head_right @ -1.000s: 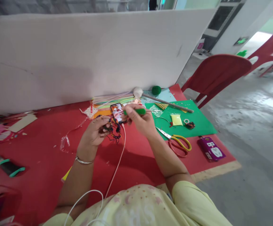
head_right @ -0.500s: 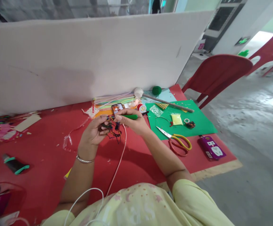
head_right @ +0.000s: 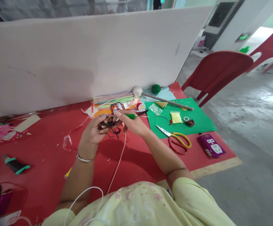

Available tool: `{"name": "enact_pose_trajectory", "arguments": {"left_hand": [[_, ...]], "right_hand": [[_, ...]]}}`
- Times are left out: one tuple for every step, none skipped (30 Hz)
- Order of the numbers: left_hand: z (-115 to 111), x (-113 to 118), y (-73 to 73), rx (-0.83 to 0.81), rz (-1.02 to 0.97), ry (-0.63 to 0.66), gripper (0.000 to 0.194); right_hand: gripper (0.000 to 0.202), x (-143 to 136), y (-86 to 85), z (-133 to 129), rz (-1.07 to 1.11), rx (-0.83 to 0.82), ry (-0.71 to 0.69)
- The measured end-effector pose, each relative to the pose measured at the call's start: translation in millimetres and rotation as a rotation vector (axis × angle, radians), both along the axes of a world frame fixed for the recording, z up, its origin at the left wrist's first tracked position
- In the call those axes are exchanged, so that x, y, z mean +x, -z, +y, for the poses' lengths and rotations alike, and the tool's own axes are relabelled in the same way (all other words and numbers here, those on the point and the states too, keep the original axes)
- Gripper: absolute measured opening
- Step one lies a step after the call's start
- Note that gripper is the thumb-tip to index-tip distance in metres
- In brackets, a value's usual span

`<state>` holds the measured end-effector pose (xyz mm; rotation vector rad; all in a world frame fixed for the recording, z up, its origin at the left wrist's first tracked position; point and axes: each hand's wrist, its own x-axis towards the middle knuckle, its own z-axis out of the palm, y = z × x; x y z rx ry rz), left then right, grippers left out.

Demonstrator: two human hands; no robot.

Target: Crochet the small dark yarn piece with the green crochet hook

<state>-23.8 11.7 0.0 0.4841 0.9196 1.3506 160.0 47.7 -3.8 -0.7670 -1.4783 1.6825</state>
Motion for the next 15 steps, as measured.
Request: {"name": "enact_pose_trajectory", "arguments": {"left_hand": [[0,0,0.5,0.0,0.001,0.004,0.033],[0,1,1.0,0.0,0.008,0.008,0.034],[0,2,1.4,0.0,0.022,0.008,0.034],[0,2,1.9,0.002,0.044,0.005,0.033],[0,3,2.2,0.005,0.073,0.0,0.033],[-1,4,2.4,0.01,0.101,-0.009,0.033],[-1,5,2.5,0.016,0.124,-0.014,0.033],[-1,6,2.5,0.022,0.139,-0.014,0.032],[-2,6,2.4,0.028,0.146,-0.01,0.032],[-2,6,2.3,0.032,0.145,-0.007,0.031],[-2,6,2.3,0.035,0.141,-0.008,0.031],[-2,5,2.3,0.038,0.137,-0.012,0.03],[-2,5,2.4,0.039,0.133,-0.02,0.029],[-1,4,2.6,0.037,0.133,-0.03,0.028],[-1,3,2.7,0.035,0.133,-0.04,0.028]], "right_hand": [[0.047,0,0.7,1,-0.009,-0.003,-0.005],[0.047,1,1.9,1,-0.013,-0.009,-0.011],[0.046,1,3.4,2,-0.013,-0.014,-0.02],[0.046,1,5.1,4,-0.009,-0.017,-0.033],[0.046,1,6.8,5,-0.002,-0.017,-0.044],[0.046,1,8.5,7,0.01,-0.017,-0.058],[0.047,2,10.0,8,0.027,-0.02,-0.078],[0.047,2,11.2,9,0.045,-0.026,-0.1],[0.047,2,12.0,10,0.059,-0.035,-0.121],[0.047,2,12.4,11,0.066,-0.044,-0.136],[0.047,2,12.6,11,0.068,-0.055,-0.144],[0.047,2,12.5,12,0.066,-0.073,-0.144],[0.047,2,12.1,12,0.067,-0.097,-0.134],[0.047,1,11.7,12,0.079,-0.123,-0.113],[0.047,1,11.2,12,0.102,-0.146,-0.083]]}}
